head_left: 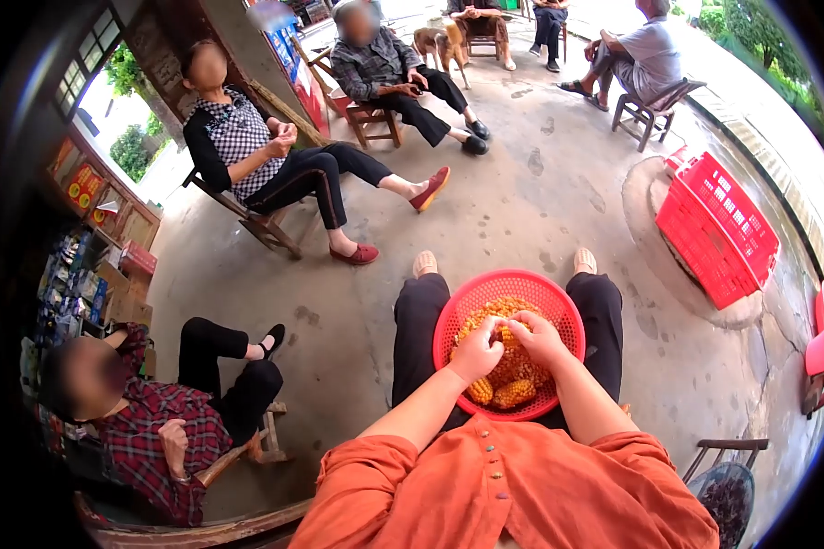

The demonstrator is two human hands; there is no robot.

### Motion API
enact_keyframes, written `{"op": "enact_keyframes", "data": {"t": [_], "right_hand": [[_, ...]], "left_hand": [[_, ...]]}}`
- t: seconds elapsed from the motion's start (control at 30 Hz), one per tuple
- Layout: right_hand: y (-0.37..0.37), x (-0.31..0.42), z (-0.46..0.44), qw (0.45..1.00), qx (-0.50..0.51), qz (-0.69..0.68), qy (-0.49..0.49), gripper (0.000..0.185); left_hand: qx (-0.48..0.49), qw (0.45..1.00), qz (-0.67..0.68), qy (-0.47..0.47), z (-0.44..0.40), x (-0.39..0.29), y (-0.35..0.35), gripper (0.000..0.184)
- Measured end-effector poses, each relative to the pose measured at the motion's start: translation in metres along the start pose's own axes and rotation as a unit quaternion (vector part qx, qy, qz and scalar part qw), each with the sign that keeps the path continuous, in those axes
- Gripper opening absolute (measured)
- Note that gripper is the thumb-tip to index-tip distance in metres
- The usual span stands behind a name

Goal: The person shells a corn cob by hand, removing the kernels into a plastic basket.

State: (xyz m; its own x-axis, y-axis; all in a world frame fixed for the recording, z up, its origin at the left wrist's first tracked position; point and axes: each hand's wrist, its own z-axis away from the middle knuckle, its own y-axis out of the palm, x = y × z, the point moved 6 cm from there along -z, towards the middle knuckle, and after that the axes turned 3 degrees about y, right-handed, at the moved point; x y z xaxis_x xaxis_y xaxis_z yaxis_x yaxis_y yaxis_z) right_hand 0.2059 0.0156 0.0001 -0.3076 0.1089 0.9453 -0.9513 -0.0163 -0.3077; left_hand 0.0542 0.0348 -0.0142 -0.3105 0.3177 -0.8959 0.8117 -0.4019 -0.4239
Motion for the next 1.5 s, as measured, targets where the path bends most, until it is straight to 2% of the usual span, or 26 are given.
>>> {"op": "enact_keyframes", "data": {"t": [0.07, 0.1, 0.13, 0.17, 0.2, 0.27, 0.33, 0.37, 0.63, 0.7, 0.8, 0.83, 1.13, 1.5], "right_hand": [[-0.001, -0.009, -0.002, 1.000, -0.005, 0.008, 0.026, 0.031], [0.001, -0.028, -0.007, 0.998, -0.006, -0.015, 0.057, 0.029], [0.001, -0.024, -0.007, 0.999, -0.003, -0.015, 0.049, 0.029], [0.002, -0.023, -0.004, 0.990, 0.014, -0.094, 0.107, 0.028], [0.003, -0.021, 0.000, 0.971, 0.032, -0.171, 0.165, 0.026], [0.003, -0.015, 0.001, 0.967, 0.042, -0.179, 0.174, 0.024], [-0.001, -0.010, -0.001, 0.991, 0.027, -0.114, 0.069, 0.025], [-0.001, -0.008, -0.001, 0.992, 0.026, -0.112, 0.050, 0.024], [-0.001, 0.002, 0.002, 0.997, 0.006, -0.071, 0.004, 0.027], [0.000, 0.004, 0.002, 0.998, 0.010, -0.054, -0.041, 0.028], [0.005, -0.003, 0.000, 0.997, 0.038, -0.061, -0.023, 0.028], [0.006, 0.002, 0.001, 0.997, 0.039, -0.056, -0.034, 0.029], [0.005, 0.015, 0.005, 0.995, 0.060, -0.024, -0.070, 0.032], [0.008, 0.020, 0.007, 0.993, 0.060, -0.016, -0.104, 0.033]], "left_hand": [[0.000, 1.000, 0.018, 0.010, -0.001, 0.011, 0.005, 0.038], [0.012, 0.992, 0.123, -0.003, -0.002, 0.017, 0.010, 0.036], [0.024, 0.974, 0.227, -0.014, -0.004, 0.019, 0.009, 0.034], [0.043, 0.951, 0.297, -0.070, -0.002, 0.003, 0.004, 0.027], [0.042, 0.947, 0.303, -0.093, -0.003, 0.009, 0.006, 0.021], [0.041, 0.937, 0.323, -0.127, -0.003, 0.010, 0.006, 0.019], [0.039, 0.937, 0.325, -0.126, -0.003, 0.010, 0.006, 0.019], [0.040, 0.935, 0.328, -0.127, -0.003, 0.011, 0.006, 0.019], [0.043, 0.940, 0.319, -0.113, -0.004, 0.017, 0.004, 0.019], [0.029, 0.942, 0.317, -0.107, -0.004, 0.019, 0.006, 0.020], [0.018, 0.959, 0.273, -0.078, -0.005, 0.031, 0.009, 0.023], [-0.004, 0.961, 0.268, -0.072, -0.006, 0.028, 0.008, 0.023], [-0.006, 0.989, 0.140, -0.045, -0.005, 0.025, 0.006, 0.027], [-0.016, 0.974, 0.217, -0.061, -0.007, 0.033, 0.006, 0.026]]}}
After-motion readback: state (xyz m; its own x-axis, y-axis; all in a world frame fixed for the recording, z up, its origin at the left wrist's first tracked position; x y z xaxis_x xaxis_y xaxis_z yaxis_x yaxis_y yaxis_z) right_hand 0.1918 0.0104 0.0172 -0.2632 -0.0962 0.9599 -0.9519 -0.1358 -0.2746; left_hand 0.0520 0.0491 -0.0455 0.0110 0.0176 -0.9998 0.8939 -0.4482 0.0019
